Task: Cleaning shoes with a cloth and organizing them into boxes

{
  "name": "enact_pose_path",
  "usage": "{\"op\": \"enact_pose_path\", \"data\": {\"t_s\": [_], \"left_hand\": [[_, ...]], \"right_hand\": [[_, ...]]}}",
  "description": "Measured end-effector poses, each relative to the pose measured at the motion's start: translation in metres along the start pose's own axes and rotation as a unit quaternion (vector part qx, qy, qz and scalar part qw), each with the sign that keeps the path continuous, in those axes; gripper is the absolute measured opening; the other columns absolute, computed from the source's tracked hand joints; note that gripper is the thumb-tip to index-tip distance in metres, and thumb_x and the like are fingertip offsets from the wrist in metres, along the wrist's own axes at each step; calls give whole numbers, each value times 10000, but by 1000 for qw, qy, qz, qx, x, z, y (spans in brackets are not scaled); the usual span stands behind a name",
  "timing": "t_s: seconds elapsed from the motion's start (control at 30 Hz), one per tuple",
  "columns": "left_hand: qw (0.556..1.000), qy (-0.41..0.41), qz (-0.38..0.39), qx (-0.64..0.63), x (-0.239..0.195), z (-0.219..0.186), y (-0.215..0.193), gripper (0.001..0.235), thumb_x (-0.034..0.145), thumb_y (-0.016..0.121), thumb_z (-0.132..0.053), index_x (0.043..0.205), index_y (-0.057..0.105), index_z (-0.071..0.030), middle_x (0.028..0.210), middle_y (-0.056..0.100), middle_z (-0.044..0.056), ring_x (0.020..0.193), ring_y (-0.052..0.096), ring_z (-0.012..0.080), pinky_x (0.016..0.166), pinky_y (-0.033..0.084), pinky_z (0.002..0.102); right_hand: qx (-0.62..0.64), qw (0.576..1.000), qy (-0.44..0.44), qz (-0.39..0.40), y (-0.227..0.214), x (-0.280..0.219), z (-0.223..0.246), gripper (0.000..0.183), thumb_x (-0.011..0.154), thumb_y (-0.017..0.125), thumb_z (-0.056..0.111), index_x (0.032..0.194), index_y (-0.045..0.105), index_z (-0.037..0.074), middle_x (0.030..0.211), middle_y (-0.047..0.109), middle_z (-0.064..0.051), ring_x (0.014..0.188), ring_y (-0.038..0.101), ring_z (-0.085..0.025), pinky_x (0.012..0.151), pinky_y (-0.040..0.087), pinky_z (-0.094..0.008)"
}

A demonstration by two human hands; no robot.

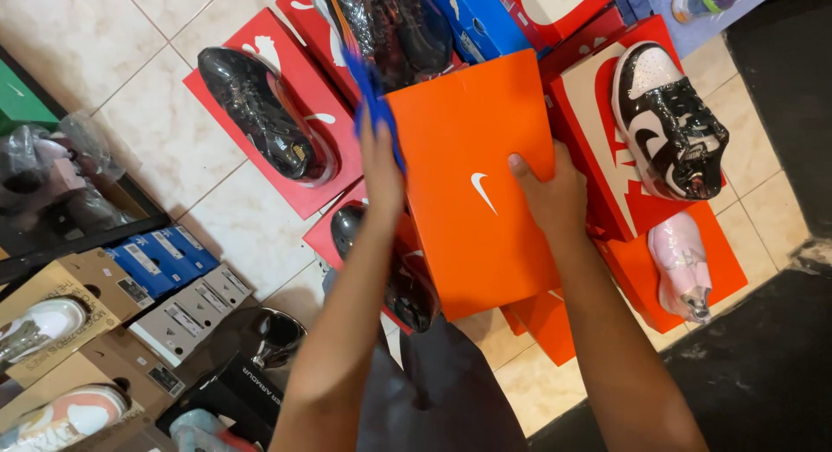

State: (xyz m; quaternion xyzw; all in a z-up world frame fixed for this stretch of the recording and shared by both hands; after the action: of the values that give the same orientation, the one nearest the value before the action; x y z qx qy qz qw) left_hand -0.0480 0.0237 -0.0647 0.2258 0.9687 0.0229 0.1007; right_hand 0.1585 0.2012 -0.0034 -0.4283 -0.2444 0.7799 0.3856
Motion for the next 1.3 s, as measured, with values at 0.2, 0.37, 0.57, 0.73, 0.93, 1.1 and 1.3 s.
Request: {"op": "enact_pose_path", "data": {"t_s": [0.2,0.37,0.57,0.73,0.93,1.1,1.3], "left_hand": [[999,-40,-15,-1,-57,-30,-1,571,1140,404,-355,1605,301,-41,1659,272,207,1543,250,356,1282,158,501],[984,-166,-29,63,-217,19,-55,518,993,538,-189,1475,498,-5,1097,688,69,781,571,116,686,477,228],[984,-72,122,-112,-214,-36,-28,637,1011,539,-175,1564,295,29,954,601,61,706,493,110,610,426,221],[951,163,253,68,-132,-131,127,527,954,575,-156,1405,356,5,1344,518,196,1094,529,332,1002,427,428],[821,349,315,324,-151,-109,249,691,910,709,-403,1514,500,-140,1651,344,174,1271,494,432,1077,402,543],[706,428,473,308,-209,-92,268,576,914,625,-390,1410,605,-96,1501,530,153,1006,547,350,867,426,473],[703,460,353,411,-111,-63,295,199,797,691,-382,933,758,-252,1444,568,36,1440,360,428,1165,216,714]], "right_hand": [[-2,1000,26,-4,-2,-5,8,732,900,630,721,1420,534,215,1267,656,-229,1225,601,-452,1027,458,-584],[51,998,-32,-30,-9,-11,17,728,868,670,455,1452,442,86,1371,602,-176,1171,614,-380,964,470,-483],[409,886,-172,133,-19,-21,-6,682,986,504,437,1504,391,7,1507,487,-157,1410,461,-301,1179,332,-391],[563,793,-183,146,-49,-64,-90,697,953,565,375,1514,402,-4,1481,518,-225,1317,541,-329,1072,436,-453],[669,733,-84,-86,-7,-140,-252,662,806,568,-80,1446,474,62,1282,600,-123,1106,586,-227,940,471,-357],[753,639,-66,-145,-3,-130,-259,648,801,605,-114,1417,489,53,984,606,-44,894,567,-147,857,463,-278],[719,673,-109,-132,2,-126,-281,355,709,558,-166,1011,594,17,874,607,-100,790,533,-206,758,441,-290]]}}
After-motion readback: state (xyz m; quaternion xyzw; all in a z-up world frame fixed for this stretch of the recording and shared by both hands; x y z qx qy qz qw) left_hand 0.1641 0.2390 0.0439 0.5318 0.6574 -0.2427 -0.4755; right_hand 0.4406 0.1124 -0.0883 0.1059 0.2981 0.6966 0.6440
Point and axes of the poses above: each hand's wrist, its own x-axis towards the middle knuckle, its own y-axis out of the palm, z = x × y, the point moved 8 cm from there along x, towards the middle knuckle
